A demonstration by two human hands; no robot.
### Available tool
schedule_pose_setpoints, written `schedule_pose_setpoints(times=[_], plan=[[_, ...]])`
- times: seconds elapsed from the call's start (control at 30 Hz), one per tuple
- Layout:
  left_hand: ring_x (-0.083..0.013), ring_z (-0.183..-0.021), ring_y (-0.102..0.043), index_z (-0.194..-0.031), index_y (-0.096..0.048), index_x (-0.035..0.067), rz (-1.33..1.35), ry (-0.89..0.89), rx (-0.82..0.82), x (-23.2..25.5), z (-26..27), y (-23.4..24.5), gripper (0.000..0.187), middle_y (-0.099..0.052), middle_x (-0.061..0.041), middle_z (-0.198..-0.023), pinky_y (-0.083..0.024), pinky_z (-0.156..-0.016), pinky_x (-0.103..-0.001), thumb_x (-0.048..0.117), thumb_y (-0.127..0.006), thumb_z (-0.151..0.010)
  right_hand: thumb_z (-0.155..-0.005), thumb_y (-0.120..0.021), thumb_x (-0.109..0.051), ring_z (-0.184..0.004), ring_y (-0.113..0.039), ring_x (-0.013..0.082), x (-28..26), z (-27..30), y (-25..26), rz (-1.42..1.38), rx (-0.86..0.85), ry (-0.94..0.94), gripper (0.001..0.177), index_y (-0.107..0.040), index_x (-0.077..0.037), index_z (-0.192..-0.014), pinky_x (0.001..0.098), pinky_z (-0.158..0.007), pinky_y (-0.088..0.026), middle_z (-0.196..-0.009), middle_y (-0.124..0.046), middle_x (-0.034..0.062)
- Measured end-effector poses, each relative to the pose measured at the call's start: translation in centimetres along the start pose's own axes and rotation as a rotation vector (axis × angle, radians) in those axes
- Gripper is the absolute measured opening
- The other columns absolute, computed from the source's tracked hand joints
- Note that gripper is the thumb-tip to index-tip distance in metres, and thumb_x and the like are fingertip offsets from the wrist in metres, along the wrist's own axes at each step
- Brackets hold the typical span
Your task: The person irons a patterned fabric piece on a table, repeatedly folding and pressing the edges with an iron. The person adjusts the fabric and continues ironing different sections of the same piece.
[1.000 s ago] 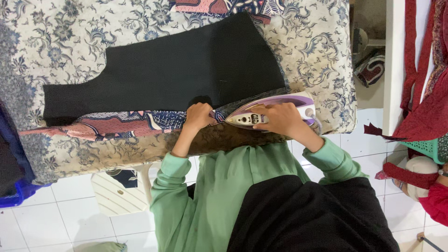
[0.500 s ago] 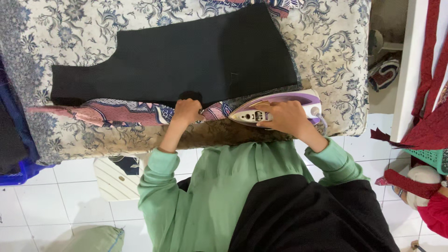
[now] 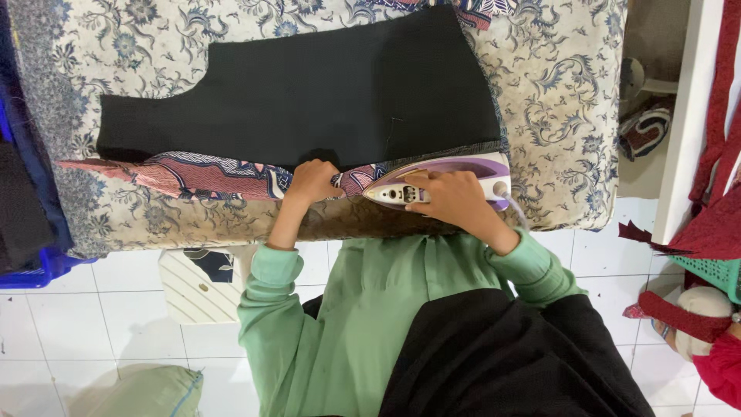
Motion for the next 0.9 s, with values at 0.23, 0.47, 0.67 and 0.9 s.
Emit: schedule_pose_setpoints(times=[0.23, 0.47, 0.67, 0.9], plan=[[-0.0349, -0.087, -0.072, -0.088, -0.081, 0.01, -0.112, 0.173, -0.08, -2.0, 1.0, 0.3, 0.041, -0.075, -0.015, -0.085, -0.057, -0.075, -0.046, 0.034, -0.092, -0.057, -0.076, -0.079, -0.053, -0.065, -0.071, 0.0287, -0.6, -0.4, -0.5, -0.03, 0.016, -0.007, 0.053, -0.073, -0.025, -0.12, 0.0423, -0.056, -0.052, -0.087, -0.076, 0.007], [-0.0341, -0.085, -0.073, -0.086, -0.081, 0.008, -0.112, 0.116, -0.022, -2.5, 0.5, -0.2, 0.04, -0.075, -0.016, -0.083, -0.057, -0.074, -0.046, 0.03, -0.091, -0.054, -0.074, -0.079, -0.056, -0.065, -0.071, 0.0289, -1.9, -1.5, -1.0, -0.038, 0.0, 0.04, 0.058, -0.073, -0.021, -0.121, 0.0423, -0.055, -0.052, -0.088, -0.076, 0.009], [-0.0356, -0.09, -0.073, -0.092, -0.081, 0.011, -0.102, 0.116, -0.095, -4.1, 1.2, 0.2, 0.053, -0.076, -0.016, -0.09, -0.057, -0.078, -0.044, 0.034, -0.099, -0.048, -0.077, -0.078, -0.056, -0.067, -0.072, 0.0286, -3.0, -2.4, -1.2, -0.045, -0.018, 0.063, 0.059, -0.073, -0.02, -0.122, 0.0415, -0.057, -0.053, -0.083, -0.075, 0.0095], [-0.0315, -0.091, -0.076, -0.097, -0.083, 0.019, -0.246, 0.371, -0.233, -10.9, 4.1, 2.4, 0.047, -0.078, -0.012, -0.093, -0.059, -0.081, -0.043, 0.037, -0.095, -0.056, -0.076, -0.078, -0.054, -0.069, -0.072, 0.0292, -3.6, -3.0, -1.1, -0.052, -0.035, 0.05, 0.057, -0.072, -0.022, -0.123, 0.0419, -0.057, -0.054, -0.082, -0.075, 0.0094]])
Point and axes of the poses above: each hand's wrist, its own z-axis away from the middle knuckle, its own y-axis out of the back of the hand, x = y × z, the point moved 5 cm from there along -z, towards the middle knuckle
